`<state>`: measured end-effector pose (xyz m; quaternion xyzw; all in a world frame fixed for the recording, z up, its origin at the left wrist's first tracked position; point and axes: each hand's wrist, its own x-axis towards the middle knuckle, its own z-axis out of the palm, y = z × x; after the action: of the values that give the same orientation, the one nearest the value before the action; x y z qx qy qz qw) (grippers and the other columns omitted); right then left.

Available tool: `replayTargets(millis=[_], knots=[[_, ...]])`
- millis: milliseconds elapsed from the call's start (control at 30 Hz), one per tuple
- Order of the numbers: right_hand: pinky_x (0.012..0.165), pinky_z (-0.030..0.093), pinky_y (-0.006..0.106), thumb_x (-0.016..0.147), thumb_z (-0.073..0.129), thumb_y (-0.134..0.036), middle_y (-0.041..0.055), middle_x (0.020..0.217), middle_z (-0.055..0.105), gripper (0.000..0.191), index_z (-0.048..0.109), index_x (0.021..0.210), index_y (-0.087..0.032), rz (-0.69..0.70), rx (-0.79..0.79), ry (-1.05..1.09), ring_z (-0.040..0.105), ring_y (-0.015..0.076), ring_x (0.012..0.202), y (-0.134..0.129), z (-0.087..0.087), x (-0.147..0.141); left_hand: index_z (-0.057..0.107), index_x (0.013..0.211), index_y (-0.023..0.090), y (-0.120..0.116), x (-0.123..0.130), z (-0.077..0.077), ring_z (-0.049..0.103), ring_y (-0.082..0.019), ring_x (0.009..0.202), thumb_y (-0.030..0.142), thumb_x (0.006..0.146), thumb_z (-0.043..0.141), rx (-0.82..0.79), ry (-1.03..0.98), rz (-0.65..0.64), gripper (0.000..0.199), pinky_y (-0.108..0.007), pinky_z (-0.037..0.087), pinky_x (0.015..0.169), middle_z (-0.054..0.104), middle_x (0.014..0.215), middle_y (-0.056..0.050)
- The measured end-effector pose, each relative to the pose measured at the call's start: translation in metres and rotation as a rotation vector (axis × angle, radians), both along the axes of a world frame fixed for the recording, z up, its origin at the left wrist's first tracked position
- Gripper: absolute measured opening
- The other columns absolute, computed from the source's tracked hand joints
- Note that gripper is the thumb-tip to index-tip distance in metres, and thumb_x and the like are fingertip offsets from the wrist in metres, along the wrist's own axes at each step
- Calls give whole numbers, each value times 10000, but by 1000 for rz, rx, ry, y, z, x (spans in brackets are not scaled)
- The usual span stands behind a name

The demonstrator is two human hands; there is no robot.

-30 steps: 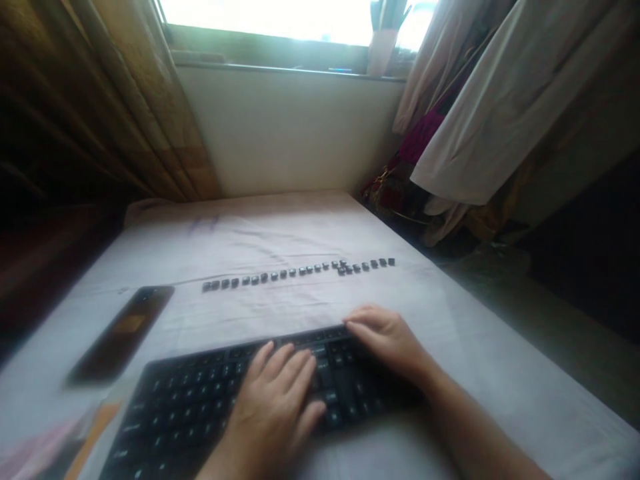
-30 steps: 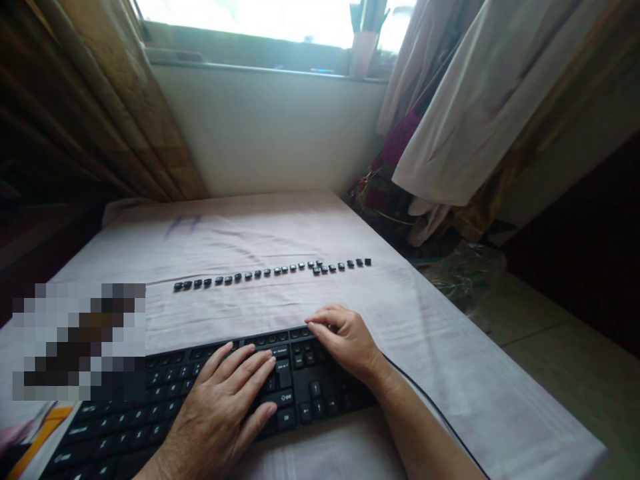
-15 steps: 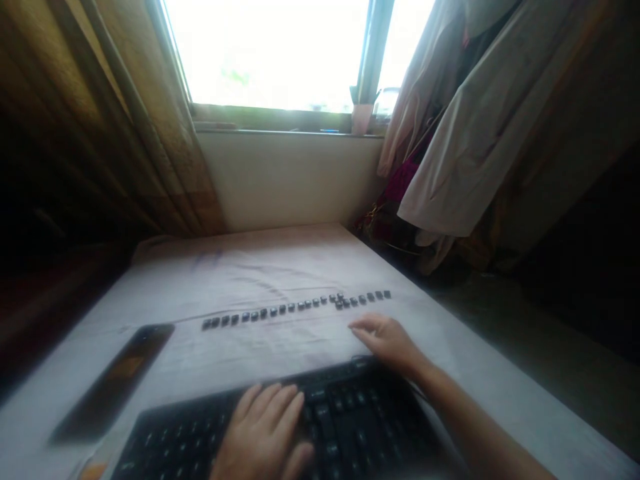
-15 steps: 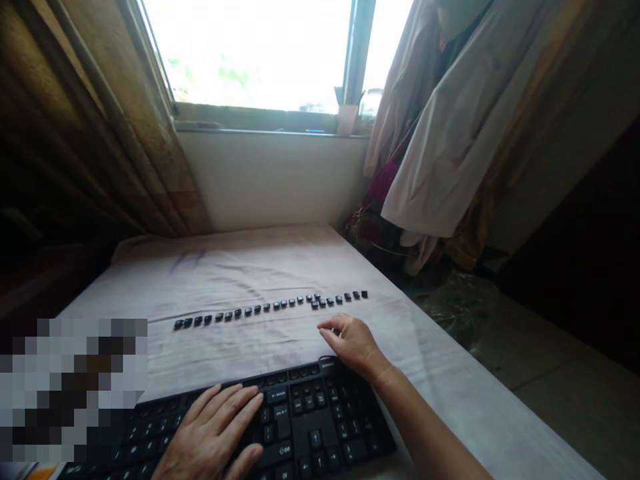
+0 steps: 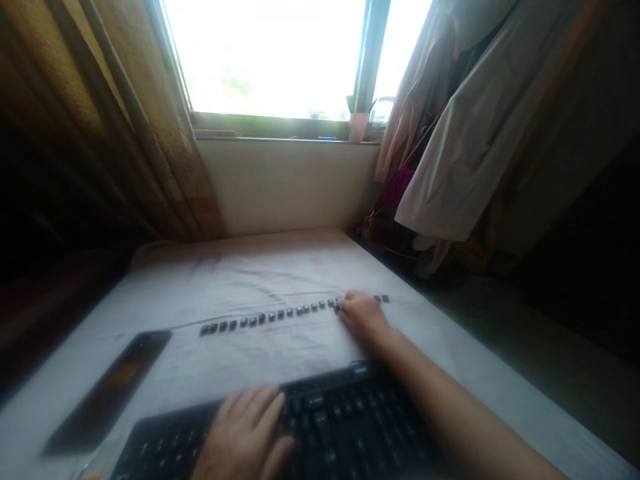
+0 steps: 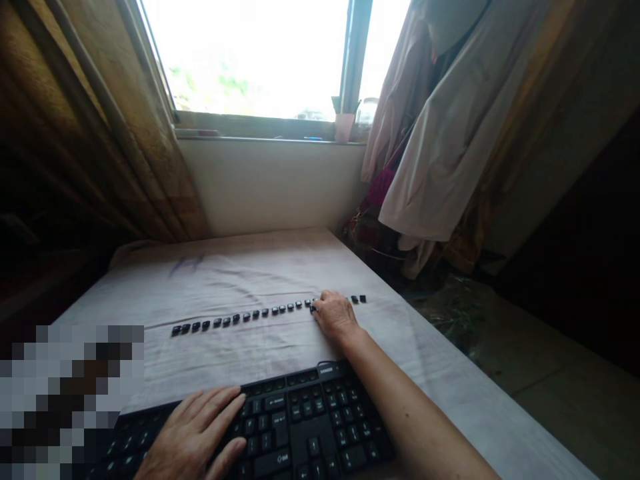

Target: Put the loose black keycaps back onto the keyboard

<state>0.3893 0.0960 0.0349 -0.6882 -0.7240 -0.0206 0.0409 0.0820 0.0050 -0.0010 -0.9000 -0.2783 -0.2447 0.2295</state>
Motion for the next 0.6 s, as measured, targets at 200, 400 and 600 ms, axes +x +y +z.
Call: replayTargets(millis=[200, 400, 600], knots=[[785, 451, 278, 939, 546, -245, 102, 1082, 678, 213, 747, 1004, -217, 10, -9, -24, 624, 228, 987, 5, -4, 0, 653, 1192, 199, -5, 1, 0, 690, -253, 1008, 409, 922, 565, -124, -16, 34, 354, -406, 545, 866, 728, 1173, -56], [824, 467, 308, 930, 557, -202, 130, 1091, 675, 175, 719, 992, -177, 27, 40, 49, 624, 250, 1016, -2, -3, -1, 651, 1193, 193, -8, 2, 2, 682, -262, 1030, 380, 931, 547, -148, -24, 52, 338, -429, 542, 878, 725, 1180, -63], [808, 499, 289, 919, 583, -175, 76, 1010, 737, 160, 693, 1034, -187, 86, 87, 227, 683, 197, 893, -35, -1, -6, 656, 1185, 187, -6, 3, 1, 686, -263, 1018, 395, 927, 551, -123, -11, 42, 348, -420, 545, 860, 727, 1176, -64]])
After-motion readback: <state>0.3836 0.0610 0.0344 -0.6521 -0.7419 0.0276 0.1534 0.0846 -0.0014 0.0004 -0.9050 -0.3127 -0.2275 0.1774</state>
